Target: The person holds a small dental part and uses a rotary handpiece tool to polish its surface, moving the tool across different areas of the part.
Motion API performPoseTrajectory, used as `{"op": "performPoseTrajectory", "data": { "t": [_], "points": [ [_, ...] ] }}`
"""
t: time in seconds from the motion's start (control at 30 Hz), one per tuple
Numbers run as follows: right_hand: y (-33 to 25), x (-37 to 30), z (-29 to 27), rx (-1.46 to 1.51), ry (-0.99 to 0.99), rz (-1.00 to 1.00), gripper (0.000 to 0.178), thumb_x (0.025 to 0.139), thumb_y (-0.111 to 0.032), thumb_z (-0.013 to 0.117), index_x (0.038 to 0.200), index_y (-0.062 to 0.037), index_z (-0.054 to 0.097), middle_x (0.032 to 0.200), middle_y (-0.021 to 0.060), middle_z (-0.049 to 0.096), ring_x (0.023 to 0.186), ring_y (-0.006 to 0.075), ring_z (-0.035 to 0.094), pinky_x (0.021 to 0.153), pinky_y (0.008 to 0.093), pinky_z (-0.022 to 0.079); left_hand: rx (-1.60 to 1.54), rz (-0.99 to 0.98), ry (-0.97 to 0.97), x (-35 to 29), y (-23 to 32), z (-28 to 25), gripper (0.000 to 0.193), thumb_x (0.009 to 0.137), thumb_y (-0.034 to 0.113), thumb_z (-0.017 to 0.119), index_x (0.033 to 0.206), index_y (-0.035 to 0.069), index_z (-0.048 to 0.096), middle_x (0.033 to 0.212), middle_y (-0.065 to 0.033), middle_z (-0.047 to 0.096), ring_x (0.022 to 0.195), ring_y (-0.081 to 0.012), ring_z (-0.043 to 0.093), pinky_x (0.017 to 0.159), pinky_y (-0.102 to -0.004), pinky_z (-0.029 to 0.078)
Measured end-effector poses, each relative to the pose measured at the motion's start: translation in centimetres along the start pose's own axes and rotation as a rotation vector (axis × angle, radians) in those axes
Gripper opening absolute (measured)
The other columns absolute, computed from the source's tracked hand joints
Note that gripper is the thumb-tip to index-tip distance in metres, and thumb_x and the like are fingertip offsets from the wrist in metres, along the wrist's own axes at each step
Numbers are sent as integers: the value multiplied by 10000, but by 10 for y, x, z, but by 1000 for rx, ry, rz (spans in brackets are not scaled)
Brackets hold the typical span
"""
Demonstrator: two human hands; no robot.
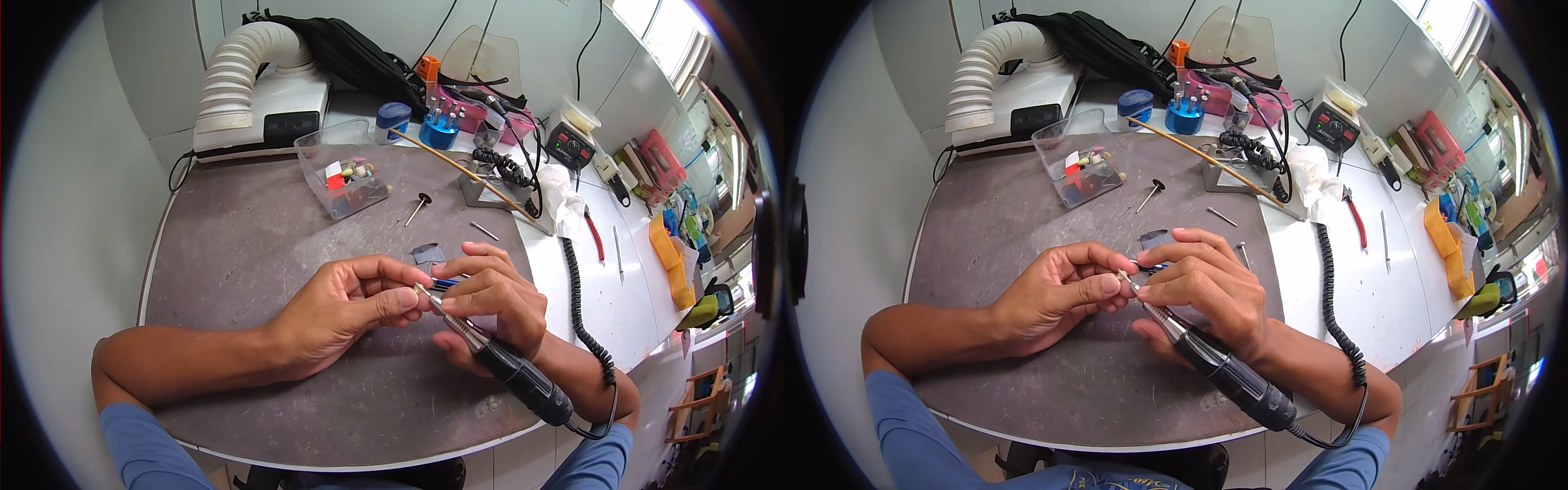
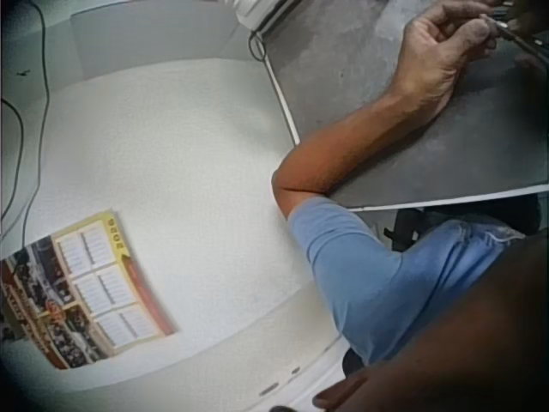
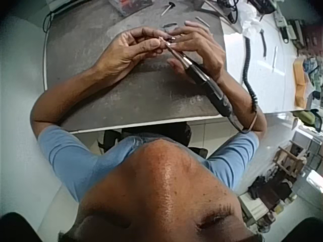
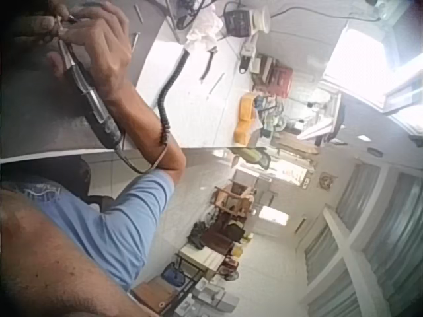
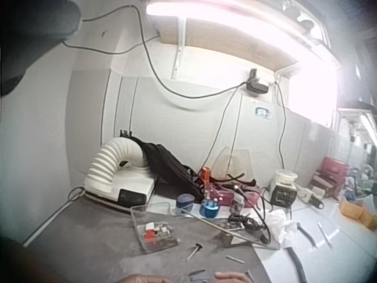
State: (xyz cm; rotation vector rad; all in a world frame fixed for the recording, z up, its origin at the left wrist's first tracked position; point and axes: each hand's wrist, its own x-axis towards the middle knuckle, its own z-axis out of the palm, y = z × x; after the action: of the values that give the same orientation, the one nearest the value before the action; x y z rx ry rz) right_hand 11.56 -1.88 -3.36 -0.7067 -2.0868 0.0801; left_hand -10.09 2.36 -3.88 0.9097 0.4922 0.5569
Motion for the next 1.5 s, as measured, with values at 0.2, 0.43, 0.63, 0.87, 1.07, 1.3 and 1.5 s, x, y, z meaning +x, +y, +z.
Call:
{"op": "performPoseTrajectory", "data": {
  "t": [0.2,0.43,0.63,0.87,1.07,1.3,1.5],
  "points": [
    [1,1,0,-13,12,-1,279,692,-130,809,894,-70,627,839,64,688,929,249,676,911,466,470,-1,5,6,0,0,1,239,902,89,638,1123,22,580,968,-58,656,907,-103,624,830,-233,508],
    [1,0,1,-12,6,-4,279,692,-141,811,889,-67,628,833,66,686,931,255,675,906,467,474,0,13,11,0,0,1,246,899,89,642,1125,19,578,963,-56,654,905,-105,622,832,-237,507],
    [0,1,1,20,-1,-8,268,693,-140,812,877,-64,633,827,68,683,927,256,675,893,466,481,-10,24,12,0,-1,0,235,897,78,643,1115,16,581,968,-59,651,906,-107,623,828,-235,508],
    [0,1,1,26,-1,-11,277,689,-145,816,879,-62,632,821,70,680,918,253,676,885,458,486,-6,30,16,0,-2,0,236,893,75,647,1111,17,582,976,-61,652,902,-111,628,820,-235,512],
    [0,1,1,27,-2,-13,282,692,-145,815,884,-59,627,824,72,681,916,253,677,882,459,488,-10,30,27,1,-4,-1,241,891,77,651,1113,19,580,977,-61,655,903,-109,630,822,-234,514],
    [-1,1,1,45,-14,-11,277,695,-147,814,876,-54,626,827,76,681,919,259,677,879,460,490,-11,35,35,0,-2,0,235,889,66,648,1110,22,581,976,-60,655,905,-109,632,821,-233,516],
    [-1,2,0,56,-13,-14,273,694,-136,808,879,-55,625,808,72,675,920,263,678,886,461,486,-9,38,17,1,-2,0,234,888,66,650,1107,23,580,972,-57,654,907,-109,633,825,-233,515]
  ]
}}
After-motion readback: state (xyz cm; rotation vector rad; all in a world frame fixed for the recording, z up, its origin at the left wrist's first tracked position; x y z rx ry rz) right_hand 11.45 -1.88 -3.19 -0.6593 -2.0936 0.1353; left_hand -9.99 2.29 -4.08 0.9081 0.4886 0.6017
